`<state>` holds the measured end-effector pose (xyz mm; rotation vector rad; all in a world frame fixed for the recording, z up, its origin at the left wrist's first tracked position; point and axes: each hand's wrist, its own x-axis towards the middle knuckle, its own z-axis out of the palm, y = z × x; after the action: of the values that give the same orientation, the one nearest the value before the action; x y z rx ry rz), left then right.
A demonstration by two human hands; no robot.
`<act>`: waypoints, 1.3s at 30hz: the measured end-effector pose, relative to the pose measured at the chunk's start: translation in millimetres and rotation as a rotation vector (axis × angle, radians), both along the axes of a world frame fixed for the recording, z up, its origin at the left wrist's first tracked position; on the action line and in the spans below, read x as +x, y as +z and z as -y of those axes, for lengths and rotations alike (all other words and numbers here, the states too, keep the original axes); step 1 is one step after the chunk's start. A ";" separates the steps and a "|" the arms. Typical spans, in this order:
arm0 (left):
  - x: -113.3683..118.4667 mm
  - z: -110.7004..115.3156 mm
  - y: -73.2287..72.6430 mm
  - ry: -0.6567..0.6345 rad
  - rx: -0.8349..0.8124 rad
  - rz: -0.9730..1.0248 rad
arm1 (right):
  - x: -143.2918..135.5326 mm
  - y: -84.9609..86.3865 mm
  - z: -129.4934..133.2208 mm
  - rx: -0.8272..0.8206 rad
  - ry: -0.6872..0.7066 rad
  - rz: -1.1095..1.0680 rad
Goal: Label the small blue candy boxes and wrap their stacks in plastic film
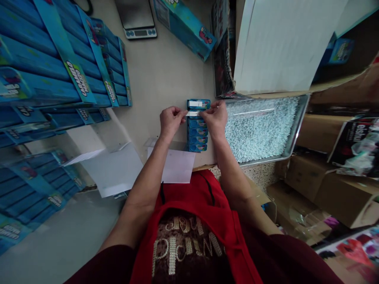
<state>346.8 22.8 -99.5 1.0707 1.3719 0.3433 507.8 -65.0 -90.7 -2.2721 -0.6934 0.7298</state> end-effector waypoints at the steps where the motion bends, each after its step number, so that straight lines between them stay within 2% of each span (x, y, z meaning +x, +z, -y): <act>1: 0.1 0.6 -3.8 -0.001 0.006 0.004 | 2.7 -0.8 0.3 -0.009 0.013 0.004; 5: 4.0 9.9 -23.1 0.050 -0.066 0.108 | 16.0 -6.3 3.5 -0.023 0.041 0.016; 8: 11.3 24.0 -35.8 0.183 -0.193 0.184 | 22.4 -11.8 7.1 -0.023 0.047 0.005; 10: 16.6 32.1 -39.8 0.255 -0.214 0.197 | 23.4 -14.6 8.3 0.000 0.066 -0.018; 13: 15.9 32.0 -39.0 0.185 -0.183 0.181 | 24.0 -16.5 7.8 0.055 0.109 -0.050; 15: 3.0 21.5 -36.0 0.041 -0.112 0.093 | 26.0 -15.5 7.4 0.063 0.140 -0.065; 17: -20.9 6.4 -32.3 -0.166 0.042 -0.055 | 28.0 -11.3 9.3 0.057 0.178 -0.078; 20: -65.7 -10.9 -26.5 -0.645 0.221 -0.267 | 22.3 4.5 20.6 0.072 0.211 -0.062; 22: -91.8 -11.8 -21.3 -0.981 0.231 -0.373 | 6.7 21.2 35.3 0.102 0.187 -0.021; 23: -102.5 -8.8 -18.1 -1.106 0.236 -0.420 | -5.0 30.3 44.6 0.113 0.172 -0.001; 25: -120.3 2.0 -10.7 -1.225 0.277 -0.515 | -34.9 46.6 65.7 0.109 0.193 0.020; 28: -143.3 20.4 -1.5 -1.175 0.343 -0.621 | -87.4 58.3 95.4 0.030 0.387 -0.001; 31: -164.3 30.3 -2.1 -1.065 0.353 -0.644 | -136.1 50.4 106.1 -0.103 0.610 -0.076; 35: -182.5 31.3 -13.7 -0.969 0.313 -0.514 | -178.9 23.1 82.1 -0.262 0.795 -0.105; 39: -196.5 30.9 -16.5 -0.835 0.209 -0.412 | -192.3 -3.8 54.0 -0.352 0.891 -0.140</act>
<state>150.3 -8.0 -116.0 1.8494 1.1212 -0.3772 315.5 -118.9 -94.6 -2.1139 -1.6438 1.4939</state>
